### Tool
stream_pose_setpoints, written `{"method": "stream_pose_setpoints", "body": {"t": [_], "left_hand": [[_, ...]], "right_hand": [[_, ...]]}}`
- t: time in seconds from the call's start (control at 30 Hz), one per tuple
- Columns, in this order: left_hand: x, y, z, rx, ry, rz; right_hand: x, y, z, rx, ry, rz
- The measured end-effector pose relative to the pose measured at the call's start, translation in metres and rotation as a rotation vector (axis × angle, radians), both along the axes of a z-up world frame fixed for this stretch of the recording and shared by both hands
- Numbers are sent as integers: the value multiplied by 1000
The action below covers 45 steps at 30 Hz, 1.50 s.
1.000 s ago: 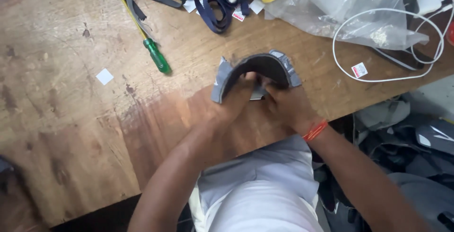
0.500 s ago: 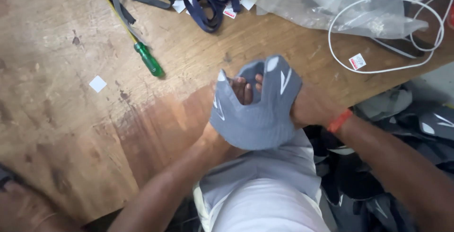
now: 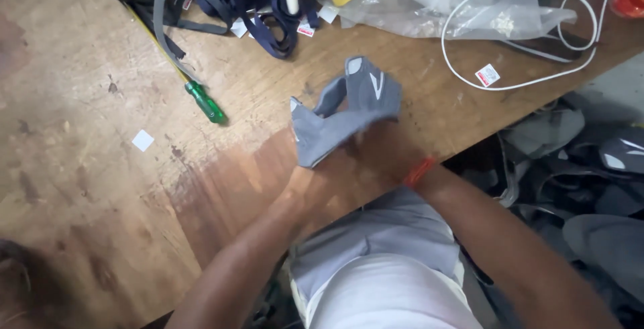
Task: The person sits at a wooden workbench and fits black insoles into gray fabric shoe uppers, pressing and turning each upper to seat the insole inside. They set finished pairs aside, receive another upper from a nearby person, and repeat the fitting on the next shoe.
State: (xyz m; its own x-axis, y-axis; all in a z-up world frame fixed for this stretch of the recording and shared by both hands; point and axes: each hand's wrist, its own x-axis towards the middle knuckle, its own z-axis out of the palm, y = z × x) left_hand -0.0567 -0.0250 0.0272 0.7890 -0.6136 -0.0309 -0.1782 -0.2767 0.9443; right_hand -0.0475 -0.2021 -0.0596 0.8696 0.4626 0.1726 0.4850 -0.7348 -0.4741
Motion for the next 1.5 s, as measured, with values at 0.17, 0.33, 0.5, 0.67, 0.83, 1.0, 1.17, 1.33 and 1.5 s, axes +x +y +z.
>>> {"method": "stream_pose_setpoints", "body": {"t": [0.17,0.33,0.5,0.67,0.83,1.0,1.17,1.33,1.5], "left_hand": [[10,-2,-11,71,-120,90],[27,6,-26,113,-231,204],[49,25,-75,208,-355,169],[74,41,-113,289,-454,138],[71,69,-130,405,-508,161],[78,77,-134,517,-573,164],[75,70,-117,634,-507,162],[70,56,-158,701,-556,249],[41,38,-132,668,-700,323]], "right_hand": [[11,-12,-6,53,-16,-64],[14,-4,26,113,216,-120],[29,-1,48,59,555,-309],[10,32,22,844,676,35],[3,40,-14,102,-116,180],[20,51,-5,87,-132,-90],[35,49,-8,147,-50,-91],[38,25,-9,148,143,-130],[38,7,-24,171,-35,39]]}}
